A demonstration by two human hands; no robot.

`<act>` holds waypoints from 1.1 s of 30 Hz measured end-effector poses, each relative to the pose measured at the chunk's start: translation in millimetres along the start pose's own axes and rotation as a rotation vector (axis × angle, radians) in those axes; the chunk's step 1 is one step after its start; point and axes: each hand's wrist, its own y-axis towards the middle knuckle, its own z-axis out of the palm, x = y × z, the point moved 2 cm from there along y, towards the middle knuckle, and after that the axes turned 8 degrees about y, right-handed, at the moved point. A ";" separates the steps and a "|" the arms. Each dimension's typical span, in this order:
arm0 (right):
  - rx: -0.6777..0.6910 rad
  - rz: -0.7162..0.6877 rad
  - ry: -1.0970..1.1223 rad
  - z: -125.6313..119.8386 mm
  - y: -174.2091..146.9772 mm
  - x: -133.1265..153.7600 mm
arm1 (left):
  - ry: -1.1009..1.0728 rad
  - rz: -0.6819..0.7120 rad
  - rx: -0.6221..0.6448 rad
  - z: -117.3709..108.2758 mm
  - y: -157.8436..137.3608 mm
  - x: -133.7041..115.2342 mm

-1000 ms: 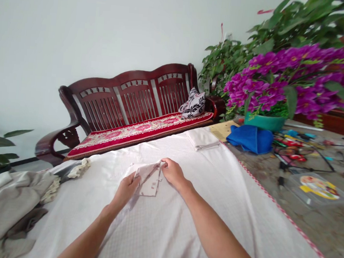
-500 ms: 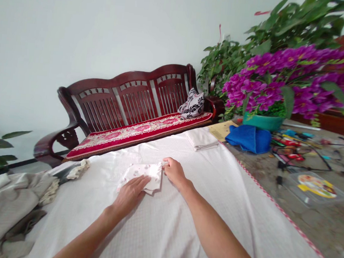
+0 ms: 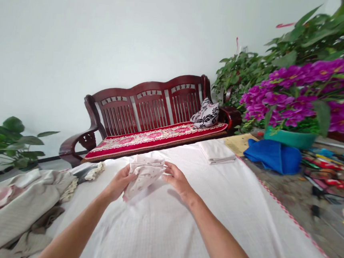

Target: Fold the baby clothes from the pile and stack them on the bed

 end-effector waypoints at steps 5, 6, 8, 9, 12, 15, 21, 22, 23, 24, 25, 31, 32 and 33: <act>-0.039 -0.067 -0.073 8.3 0.7 -7.4 | -0.221 -0.005 0.034 6.8 -3.7 -0.1; -0.026 -0.065 -0.061 9.5 0.8 -8.5 | -0.249 -0.003 0.038 6.8 -3.8 -3.3; 0.012 -0.053 -0.012 12.7 0.6 -8.4 | -0.282 0.006 0.056 6.2 -3.9 -11.2; 0.021 -0.043 0.014 14.7 0.1 -7.1 | -0.290 0.010 0.069 5.6 -3.7 -15.2; 0.028 -0.017 0.067 21.9 -3.8 -0.1 | -0.289 0.016 0.093 2.9 -0.7 -23.8; 0.080 0.038 0.089 30.0 -10.4 5.3 | -0.265 0.020 0.121 -2.9 8.3 -23.1; 0.149 0.240 0.212 31.9 -17.3 -13.6 | -0.055 -0.022 0.188 -12.9 32.4 7.0; 0.138 0.264 0.226 30.5 -17.0 -19.1 | -0.014 -0.029 0.176 -12.3 34.2 13.3; 0.128 0.277 0.232 29.4 -16.6 -24.0 | 0.016 -0.030 0.165 -10.9 35.1 18.7; 0.117 0.279 0.233 28.7 -16.1 -27.5 | 0.036 -0.020 0.154 -8.9 35.1 23.0; 0.108 0.273 0.233 28.6 -15.8 -29.4 | 0.051 -0.002 0.139 -6.7 34.5 26.0; 0.055 0.138 0.186 37.8 -16.5 -11.1 | 0.123 0.101 0.030 -0.3 28.9 25.2; 0.048 0.126 0.181 39.2 -16.7 -7.9 | 0.122 0.098 0.014 -0.4 28.8 24.3; 0.039 0.124 0.179 40.1 -16.8 -6.0 | 0.112 0.089 -0.003 -0.6 28.7 23.7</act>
